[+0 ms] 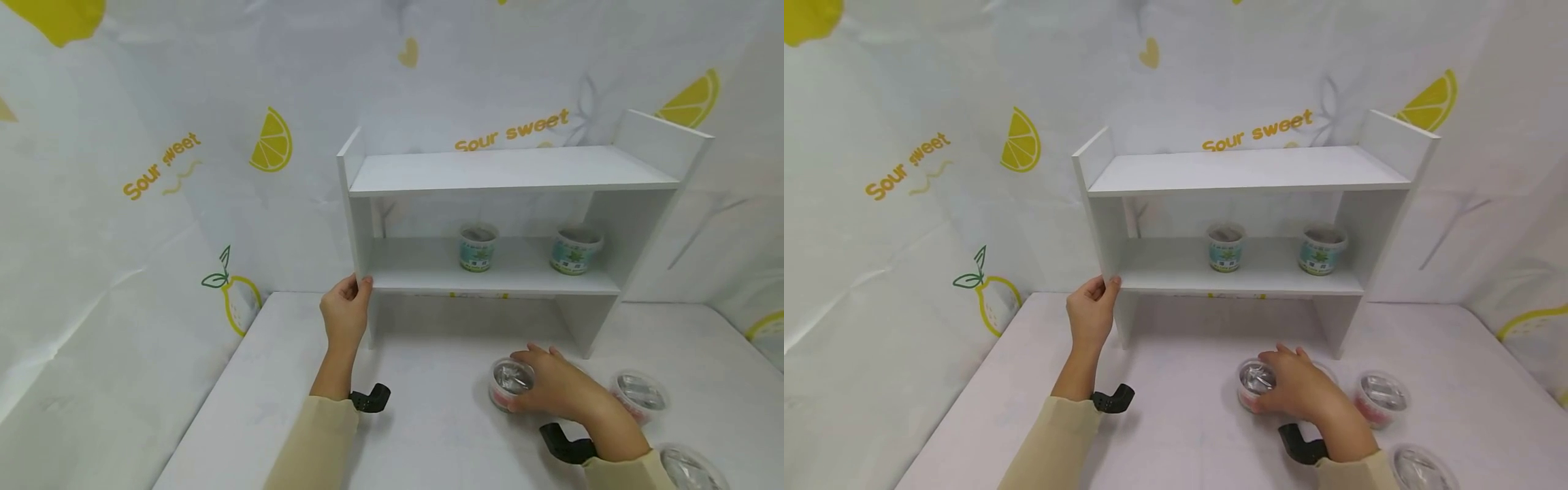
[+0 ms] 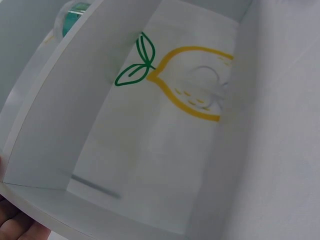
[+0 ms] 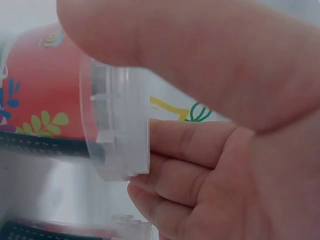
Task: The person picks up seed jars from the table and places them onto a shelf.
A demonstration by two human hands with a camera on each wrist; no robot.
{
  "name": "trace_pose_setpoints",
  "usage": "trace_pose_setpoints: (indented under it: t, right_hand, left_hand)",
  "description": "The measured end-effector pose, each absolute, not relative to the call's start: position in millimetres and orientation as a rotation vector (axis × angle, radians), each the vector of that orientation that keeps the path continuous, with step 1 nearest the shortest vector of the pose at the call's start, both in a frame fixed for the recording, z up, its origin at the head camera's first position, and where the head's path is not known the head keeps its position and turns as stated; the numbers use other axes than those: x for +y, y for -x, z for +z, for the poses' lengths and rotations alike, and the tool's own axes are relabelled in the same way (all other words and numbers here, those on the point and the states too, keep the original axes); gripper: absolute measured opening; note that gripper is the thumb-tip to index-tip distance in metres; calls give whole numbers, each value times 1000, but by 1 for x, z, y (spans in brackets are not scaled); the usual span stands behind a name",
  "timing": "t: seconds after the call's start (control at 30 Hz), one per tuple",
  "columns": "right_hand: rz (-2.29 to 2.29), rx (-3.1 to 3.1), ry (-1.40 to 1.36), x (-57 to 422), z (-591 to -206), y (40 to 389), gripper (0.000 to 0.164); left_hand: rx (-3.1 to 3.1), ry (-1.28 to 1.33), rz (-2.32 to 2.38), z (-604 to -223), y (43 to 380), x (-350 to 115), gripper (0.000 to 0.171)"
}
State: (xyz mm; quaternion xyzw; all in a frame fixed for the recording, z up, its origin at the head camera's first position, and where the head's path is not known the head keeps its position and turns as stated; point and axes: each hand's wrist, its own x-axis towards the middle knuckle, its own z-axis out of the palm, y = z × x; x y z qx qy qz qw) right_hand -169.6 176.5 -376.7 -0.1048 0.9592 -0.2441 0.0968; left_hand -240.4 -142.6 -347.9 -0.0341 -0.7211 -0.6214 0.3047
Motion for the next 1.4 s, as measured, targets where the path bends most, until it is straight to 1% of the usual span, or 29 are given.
trace_pose_setpoints:
  t: [0.47, 0.8, 1.4]
  right_hand:
    - [-767, 2872, 354, 180, -380, 167, 88]
    - [-774, 2911, 437, 177, -377, 169, 85]
    - [-803, 2910, 470, 170, -375, 171, 85]
  left_hand:
    - [-1925, 74, -1661, -350, 241, -140, 25]
    - [-1926, 78, -1628, -345, 239, -138, 24]
    - [-1921, 59, -1670, -347, 241, -142, 26]
